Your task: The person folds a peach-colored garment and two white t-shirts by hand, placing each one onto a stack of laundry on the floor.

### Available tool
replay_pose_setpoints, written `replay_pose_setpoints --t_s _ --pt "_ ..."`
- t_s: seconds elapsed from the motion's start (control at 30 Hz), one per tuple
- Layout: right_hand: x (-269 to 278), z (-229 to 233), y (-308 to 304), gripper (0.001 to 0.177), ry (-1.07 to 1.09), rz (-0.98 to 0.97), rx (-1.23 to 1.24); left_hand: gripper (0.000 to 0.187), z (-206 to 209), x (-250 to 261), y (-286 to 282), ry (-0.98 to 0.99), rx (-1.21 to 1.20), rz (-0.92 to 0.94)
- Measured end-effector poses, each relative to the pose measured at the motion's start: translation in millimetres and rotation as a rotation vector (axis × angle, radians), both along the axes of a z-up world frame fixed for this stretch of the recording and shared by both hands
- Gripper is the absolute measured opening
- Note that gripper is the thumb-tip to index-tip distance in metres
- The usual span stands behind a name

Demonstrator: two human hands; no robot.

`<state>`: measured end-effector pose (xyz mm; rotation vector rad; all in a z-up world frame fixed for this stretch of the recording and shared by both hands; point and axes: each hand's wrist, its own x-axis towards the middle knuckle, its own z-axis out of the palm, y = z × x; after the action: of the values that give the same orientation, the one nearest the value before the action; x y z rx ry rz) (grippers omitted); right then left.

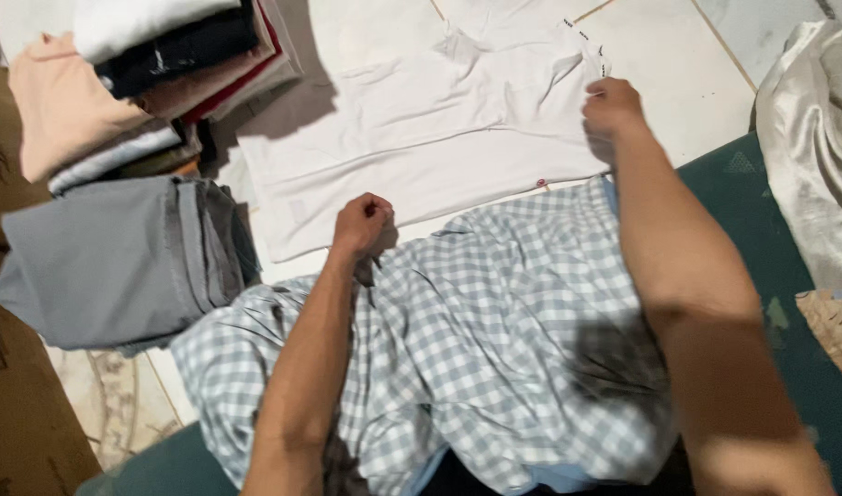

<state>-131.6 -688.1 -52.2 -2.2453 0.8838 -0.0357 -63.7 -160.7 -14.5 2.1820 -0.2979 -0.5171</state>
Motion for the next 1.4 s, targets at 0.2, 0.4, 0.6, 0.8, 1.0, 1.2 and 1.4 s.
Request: replay_pose_setpoints --t_s 0.2,0.4,0.6,0.8,1.0,1.2,1.4 --pt "45 48 54 0.061 0.149 0.189 -0.320 0.014 7 -5 0 0.085 -0.005 0.054" --pt "65 56 63 0.075 -0.070 0.336 -0.731 0.013 4 1 -5 -0.003 -0.053 -0.013" --pt "43 59 49 0.029 0.313 0.300 -0.619 0.015 7 -3 -2 -0.016 0.099 -0.019" --pt "14 92 51 0.062 0.893 0.499 -0.438 0.016 2 1 1 0.054 0.083 -0.026" --pt "-10 110 75 0.053 0.764 0.465 -0.426 0.022 -16 -3 2 0.058 0.077 -0.082" --pt "2 72 81 0.057 0.347 0.736 -0.366 0.025 -28 -3 0 0.118 0.080 -0.120" --pt "22 57 89 0.060 0.285 0.583 -0.175 0.023 -12 -7 8 0.102 0.059 -0.093"
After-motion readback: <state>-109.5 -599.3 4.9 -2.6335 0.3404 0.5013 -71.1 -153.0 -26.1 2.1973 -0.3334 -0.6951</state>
